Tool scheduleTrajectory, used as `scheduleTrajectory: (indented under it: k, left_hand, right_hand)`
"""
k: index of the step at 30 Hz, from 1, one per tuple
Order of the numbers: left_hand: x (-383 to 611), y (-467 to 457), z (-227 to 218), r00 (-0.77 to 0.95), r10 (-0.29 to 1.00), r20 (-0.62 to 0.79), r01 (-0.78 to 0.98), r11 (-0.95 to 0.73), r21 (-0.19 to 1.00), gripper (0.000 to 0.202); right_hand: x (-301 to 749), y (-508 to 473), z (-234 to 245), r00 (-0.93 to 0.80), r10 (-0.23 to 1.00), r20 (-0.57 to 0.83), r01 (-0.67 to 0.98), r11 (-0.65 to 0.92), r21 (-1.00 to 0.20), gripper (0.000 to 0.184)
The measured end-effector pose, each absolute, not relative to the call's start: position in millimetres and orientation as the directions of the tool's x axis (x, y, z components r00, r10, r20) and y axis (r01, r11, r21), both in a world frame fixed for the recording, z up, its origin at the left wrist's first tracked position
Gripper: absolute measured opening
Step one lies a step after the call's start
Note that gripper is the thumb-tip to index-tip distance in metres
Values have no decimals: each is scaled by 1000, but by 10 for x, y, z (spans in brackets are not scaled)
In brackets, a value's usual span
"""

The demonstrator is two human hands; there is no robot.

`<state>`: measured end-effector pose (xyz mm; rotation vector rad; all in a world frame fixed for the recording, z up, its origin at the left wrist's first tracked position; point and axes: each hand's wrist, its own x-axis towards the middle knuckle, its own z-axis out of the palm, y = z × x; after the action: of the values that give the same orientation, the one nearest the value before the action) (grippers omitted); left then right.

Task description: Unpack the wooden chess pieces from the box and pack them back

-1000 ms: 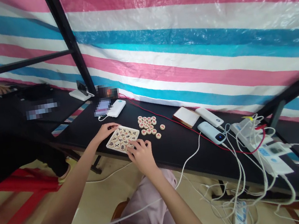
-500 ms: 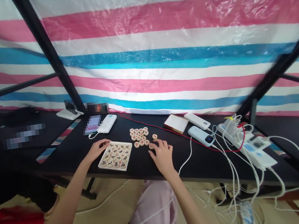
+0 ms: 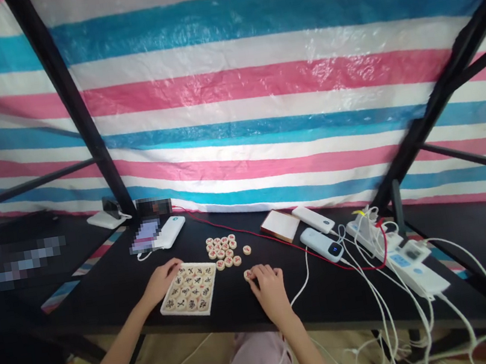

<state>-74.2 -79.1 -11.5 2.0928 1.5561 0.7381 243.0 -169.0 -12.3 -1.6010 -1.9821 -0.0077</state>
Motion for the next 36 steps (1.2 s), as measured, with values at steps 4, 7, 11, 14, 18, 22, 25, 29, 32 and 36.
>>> scheduleTrajectory:
  k: [4,7,11,14,18,22,25,29,32,36]
  left_hand:
    - [-534,-769,-67,233,958,166,767,-286,575,27]
    - [-390,-721,-16,246,952,182,781,-306,545,26]
    - [-244,-610,11,259,944,204,798,-328,506,26]
    - [-145,-550,-17,245,944,222,809,-325,491,26]
    - [-57,-547,-71,177,955,240,821,-278,499,29]
    - [-72,-537,-111,126,970,206,751,-229,620,38]
    - [-108,-505,-152,155,967,203,683,-253,685,37]
    - [-131,-480,-197,182,958,220,608,-286,741,32]
    - [-131,-477,-210,183,958,223,605,-288,742,33]
    - [-131,-480,-222,177,952,251,585,-307,751,34]
  right_hand:
    - [2439,-1621,-106,-116,873,474,891,302,-339,15]
    - [2432,-1588,-79,-109,858,501,907,292,-304,17]
    - [2460,-1563,-66,-57,867,495,919,240,-314,20]
    - [2525,-1563,-69,7,863,504,925,186,-331,17]
    - [2525,-1560,6,78,865,496,904,148,-400,13]
    - [2242,-1444,168,-3,888,461,854,242,-460,10]
    - [1901,-1252,247,-144,891,431,832,345,-435,10]
    - [1515,-964,243,-237,910,341,815,377,-440,9]
    - [1376,-811,192,-223,923,315,870,334,-363,9]
    - [1352,-736,137,-297,893,338,904,377,-202,12]
